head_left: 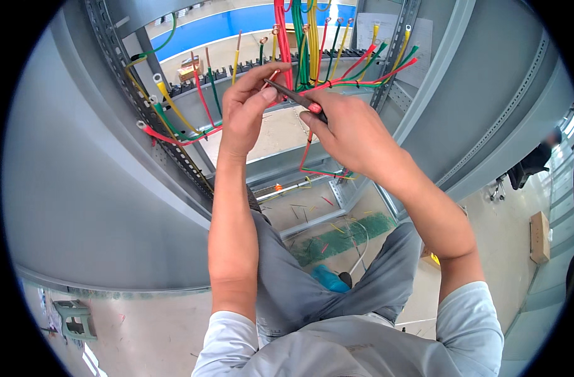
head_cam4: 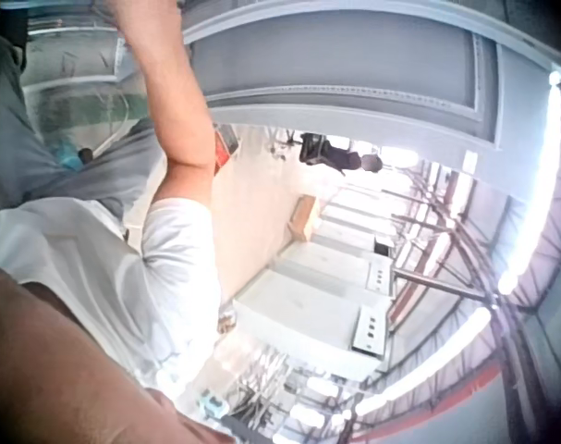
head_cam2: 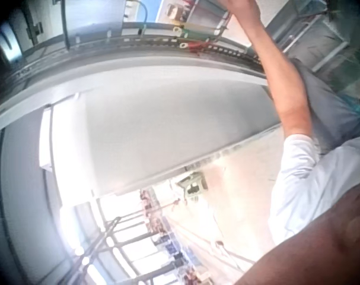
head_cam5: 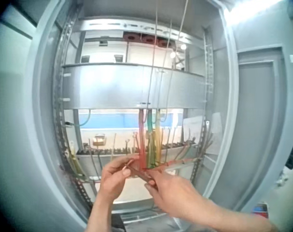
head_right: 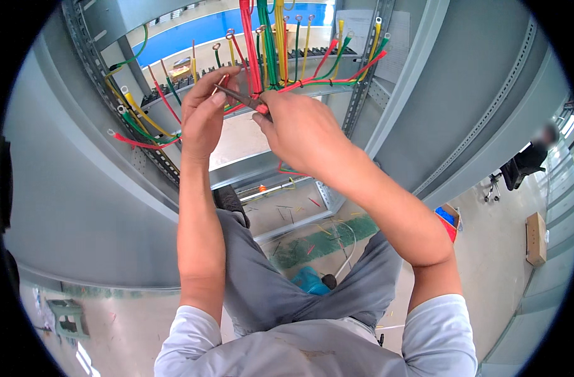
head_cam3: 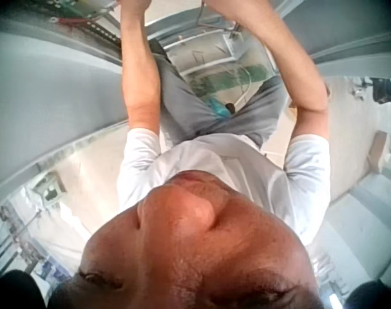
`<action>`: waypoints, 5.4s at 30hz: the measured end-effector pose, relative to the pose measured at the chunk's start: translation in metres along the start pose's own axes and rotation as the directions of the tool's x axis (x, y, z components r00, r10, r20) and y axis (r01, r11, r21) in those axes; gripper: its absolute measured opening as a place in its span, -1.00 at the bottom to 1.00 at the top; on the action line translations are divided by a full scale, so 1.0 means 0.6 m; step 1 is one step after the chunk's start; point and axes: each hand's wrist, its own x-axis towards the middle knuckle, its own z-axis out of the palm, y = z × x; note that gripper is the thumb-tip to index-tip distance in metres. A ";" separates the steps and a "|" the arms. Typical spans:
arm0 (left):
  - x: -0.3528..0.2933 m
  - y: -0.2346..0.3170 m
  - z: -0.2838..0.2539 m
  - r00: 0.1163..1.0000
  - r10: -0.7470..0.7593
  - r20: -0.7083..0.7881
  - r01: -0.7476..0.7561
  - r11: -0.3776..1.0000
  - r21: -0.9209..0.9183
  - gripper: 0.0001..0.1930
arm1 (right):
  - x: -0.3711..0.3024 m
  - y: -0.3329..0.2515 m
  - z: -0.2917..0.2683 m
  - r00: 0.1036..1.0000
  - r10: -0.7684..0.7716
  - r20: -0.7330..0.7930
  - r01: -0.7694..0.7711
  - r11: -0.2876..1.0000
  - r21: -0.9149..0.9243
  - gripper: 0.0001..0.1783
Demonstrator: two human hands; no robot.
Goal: The person sits on the floor in front of an open electrical panel and uses pliers to strip and crimp the ends of multiple colored wires. The person then picks up a small white connector and attaches it to a wire.
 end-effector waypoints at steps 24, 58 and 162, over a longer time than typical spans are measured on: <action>-0.015 -0.020 0.007 0.989 0.096 -0.112 -0.111 0.984 -0.138 -0.74 | 0.015 -0.019 0.002 0.699 -0.110 0.707 -0.677 0.218 0.703 -0.70; 0.021 -0.015 0.070 0.940 0.240 -0.244 -0.174 0.949 0.262 -0.71 | 0.020 0.017 -0.018 0.917 -0.198 -0.347 0.021 0.891 -0.453 -0.61; 0.015 -0.039 0.046 0.888 0.355 -0.292 -0.254 0.909 0.331 -0.69 | 0.043 -0.010 -0.002 0.999 -0.037 -0.023 0.039 0.998 0.057 -0.81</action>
